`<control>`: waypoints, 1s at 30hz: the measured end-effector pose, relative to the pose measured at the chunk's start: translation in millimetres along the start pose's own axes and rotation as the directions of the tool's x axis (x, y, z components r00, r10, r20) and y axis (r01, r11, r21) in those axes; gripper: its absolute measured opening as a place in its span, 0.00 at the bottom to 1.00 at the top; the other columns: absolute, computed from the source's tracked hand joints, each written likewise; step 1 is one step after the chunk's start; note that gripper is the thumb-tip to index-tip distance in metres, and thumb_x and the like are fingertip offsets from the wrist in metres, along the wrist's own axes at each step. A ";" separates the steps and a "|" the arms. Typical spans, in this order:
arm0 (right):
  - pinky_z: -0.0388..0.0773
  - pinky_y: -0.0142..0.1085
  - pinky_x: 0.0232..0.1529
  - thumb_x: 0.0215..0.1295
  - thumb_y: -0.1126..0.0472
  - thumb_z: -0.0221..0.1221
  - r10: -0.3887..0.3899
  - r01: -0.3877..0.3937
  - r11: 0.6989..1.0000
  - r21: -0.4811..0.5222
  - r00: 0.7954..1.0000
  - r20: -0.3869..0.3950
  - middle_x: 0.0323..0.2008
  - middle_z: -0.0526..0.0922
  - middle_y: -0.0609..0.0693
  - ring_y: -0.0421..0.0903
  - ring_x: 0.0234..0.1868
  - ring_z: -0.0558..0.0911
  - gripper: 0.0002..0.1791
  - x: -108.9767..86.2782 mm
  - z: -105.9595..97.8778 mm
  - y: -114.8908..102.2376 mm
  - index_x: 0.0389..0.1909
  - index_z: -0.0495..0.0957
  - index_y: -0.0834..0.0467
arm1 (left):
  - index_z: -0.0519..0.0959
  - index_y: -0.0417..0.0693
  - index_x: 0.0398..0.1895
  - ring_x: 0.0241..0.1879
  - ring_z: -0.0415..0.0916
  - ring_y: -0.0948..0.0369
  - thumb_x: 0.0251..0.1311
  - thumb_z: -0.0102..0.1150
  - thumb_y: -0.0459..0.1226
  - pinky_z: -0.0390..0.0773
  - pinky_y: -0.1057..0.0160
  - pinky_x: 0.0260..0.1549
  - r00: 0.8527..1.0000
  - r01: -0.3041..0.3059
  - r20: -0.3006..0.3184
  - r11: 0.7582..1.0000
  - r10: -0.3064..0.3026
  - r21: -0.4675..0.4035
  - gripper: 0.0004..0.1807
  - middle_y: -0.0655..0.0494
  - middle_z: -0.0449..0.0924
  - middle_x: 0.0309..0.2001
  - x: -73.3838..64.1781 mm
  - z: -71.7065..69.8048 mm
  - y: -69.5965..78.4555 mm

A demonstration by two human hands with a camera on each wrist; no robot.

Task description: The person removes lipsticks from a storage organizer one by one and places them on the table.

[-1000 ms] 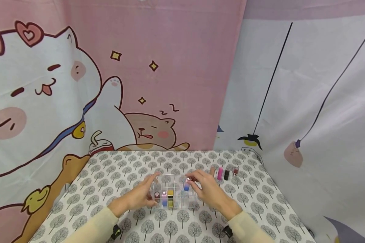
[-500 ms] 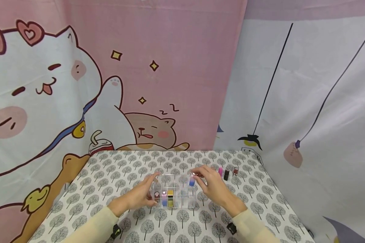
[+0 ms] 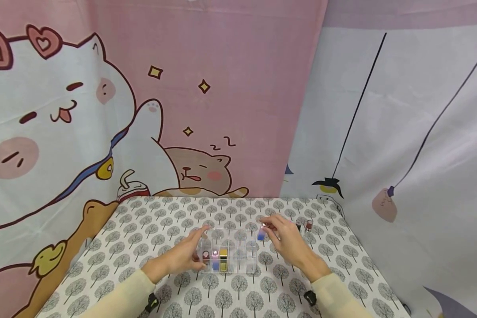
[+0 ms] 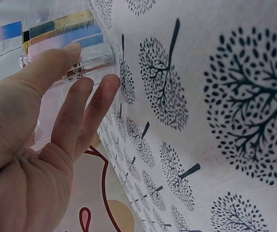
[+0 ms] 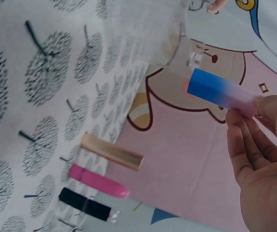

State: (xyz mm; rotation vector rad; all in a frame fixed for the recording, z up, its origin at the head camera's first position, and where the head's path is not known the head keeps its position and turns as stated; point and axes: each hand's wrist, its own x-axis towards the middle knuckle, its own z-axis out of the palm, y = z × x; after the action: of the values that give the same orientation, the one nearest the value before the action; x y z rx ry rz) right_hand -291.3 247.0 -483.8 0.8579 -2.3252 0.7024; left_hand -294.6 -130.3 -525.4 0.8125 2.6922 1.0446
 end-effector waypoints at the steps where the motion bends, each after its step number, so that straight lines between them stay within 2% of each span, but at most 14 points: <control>1: 0.86 0.27 0.40 0.67 0.69 0.70 0.007 -0.007 1.000 -0.008 1.000 -0.001 0.45 0.87 0.44 0.33 0.40 0.83 0.20 -1.3 -0.5 1.9 0.60 0.84 0.58 | 0.38 0.76 0.88 0.31 0.80 0.70 0.51 0.82 0.33 0.85 0.73 0.34 1.000 0.002 0.002 1.000 -0.002 -0.002 0.73 0.40 0.60 0.82 0.0 0.2 -0.1; 12: 0.86 0.27 0.38 0.66 0.71 0.70 0.067 -0.067 0.998 -0.007 0.998 0.008 0.42 0.86 0.46 0.35 0.37 0.82 0.20 -14.5 -1.2 24.1 0.58 0.84 0.61 | 0.37 0.77 0.88 0.32 0.80 0.69 0.51 0.81 0.31 0.86 0.72 0.34 1.000 0.015 0.004 1.000 -0.015 -0.022 0.73 0.42 0.59 0.82 -0.6 1.0 1.2; 23: 0.88 0.31 0.43 0.67 0.71 0.70 0.119 -0.118 0.993 -0.025 0.992 0.040 0.42 0.87 0.45 0.36 0.40 0.83 0.17 -27.1 0.4 42.7 0.56 0.85 0.59 | 0.38 0.77 0.88 0.30 0.80 0.68 0.51 0.82 0.35 0.86 0.72 0.35 1.000 0.019 0.003 1.000 -0.019 -0.012 0.72 0.41 0.59 0.82 -0.7 1.3 1.4; 27: 0.89 0.32 0.48 0.67 0.71 0.69 0.161 -0.160 0.987 -0.025 0.985 0.058 0.44 0.88 0.45 0.37 0.43 0.85 0.15 -31.9 2.1 49.4 0.53 0.86 0.55 | 0.38 0.76 0.88 0.30 0.80 0.69 0.51 0.82 0.35 0.85 0.72 0.34 1.000 0.010 0.000 1.000 -0.010 -0.006 0.73 0.39 0.59 0.82 -1.1 2.0 1.5; 30: 0.89 0.33 0.49 0.67 0.71 0.69 0.188 -0.188 0.982 -0.007 0.979 0.073 0.44 0.88 0.46 0.39 0.44 0.86 0.15 -34.2 3.0 54.2 0.52 0.86 0.56 | 0.39 0.75 0.88 0.30 0.79 0.69 0.50 0.82 0.35 0.85 0.72 0.33 1.000 0.002 -0.003 1.000 -0.002 0.000 0.72 0.38 0.59 0.82 -0.8 1.9 1.6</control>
State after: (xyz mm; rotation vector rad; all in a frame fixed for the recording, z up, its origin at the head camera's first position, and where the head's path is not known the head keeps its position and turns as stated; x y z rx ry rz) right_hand -308.3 294.8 -523.1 0.6795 -2.4956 0.7600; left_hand -292.6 -128.6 -525.8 0.8086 2.6948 1.0469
